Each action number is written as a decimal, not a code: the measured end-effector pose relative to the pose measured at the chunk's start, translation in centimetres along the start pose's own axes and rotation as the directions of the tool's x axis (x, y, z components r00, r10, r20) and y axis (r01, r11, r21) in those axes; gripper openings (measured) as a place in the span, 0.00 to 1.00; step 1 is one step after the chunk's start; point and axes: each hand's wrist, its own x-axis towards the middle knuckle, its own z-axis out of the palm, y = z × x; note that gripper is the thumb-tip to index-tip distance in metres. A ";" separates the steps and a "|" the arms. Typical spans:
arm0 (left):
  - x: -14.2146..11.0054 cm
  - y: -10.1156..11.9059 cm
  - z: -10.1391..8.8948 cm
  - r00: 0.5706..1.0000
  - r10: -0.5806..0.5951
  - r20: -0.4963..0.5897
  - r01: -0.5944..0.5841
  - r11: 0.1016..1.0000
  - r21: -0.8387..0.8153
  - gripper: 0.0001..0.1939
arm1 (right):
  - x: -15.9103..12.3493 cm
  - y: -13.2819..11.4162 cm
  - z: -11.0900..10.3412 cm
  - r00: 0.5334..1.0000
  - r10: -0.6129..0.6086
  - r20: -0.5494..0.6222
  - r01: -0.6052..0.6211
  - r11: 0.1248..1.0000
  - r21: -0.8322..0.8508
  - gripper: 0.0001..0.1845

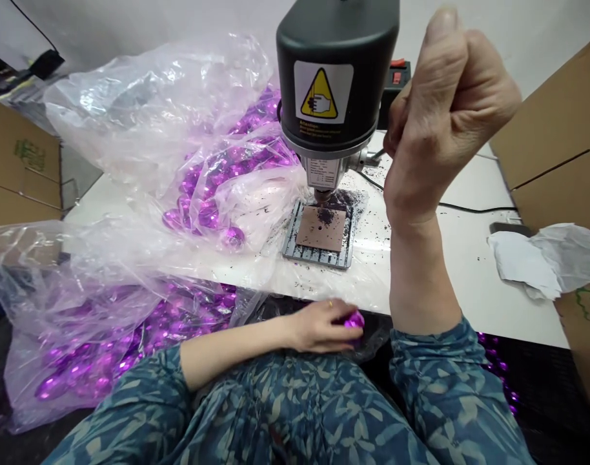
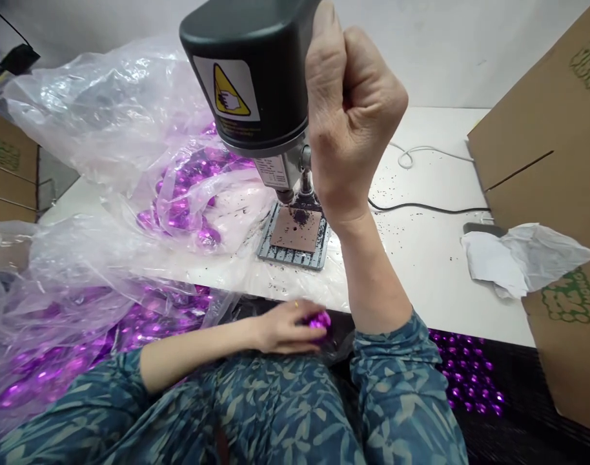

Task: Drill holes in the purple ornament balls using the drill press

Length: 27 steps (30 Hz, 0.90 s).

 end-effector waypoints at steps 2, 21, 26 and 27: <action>-1.0 0.7 2.2 0.965 -0.022 0.262 -0.004 0.995 0.099 0.15 | 0.0 -0.2 0.1 1.000 0.021 0.019 -0.022 0.999 0.045 0.34; -1.4 -7.1 -20.5 0.372 -0.834 -0.408 0.807 0.073 0.586 0.15 | 0.4 -0.4 -0.2 0.998 0.068 0.017 -0.069 0.992 0.106 0.36; 0.9 -4.0 -20.5 0.250 -0.951 -0.180 0.615 0.013 0.789 0.19 | 0.5 -0.7 -0.5 0.996 0.070 0.051 -0.074 0.993 0.096 0.36; 1.3 -3.8 -20.6 0.240 -0.955 -0.175 0.609 0.008 0.793 0.20 | 0.5 -0.7 -0.5 0.996 0.073 0.043 -0.077 0.992 0.098 0.36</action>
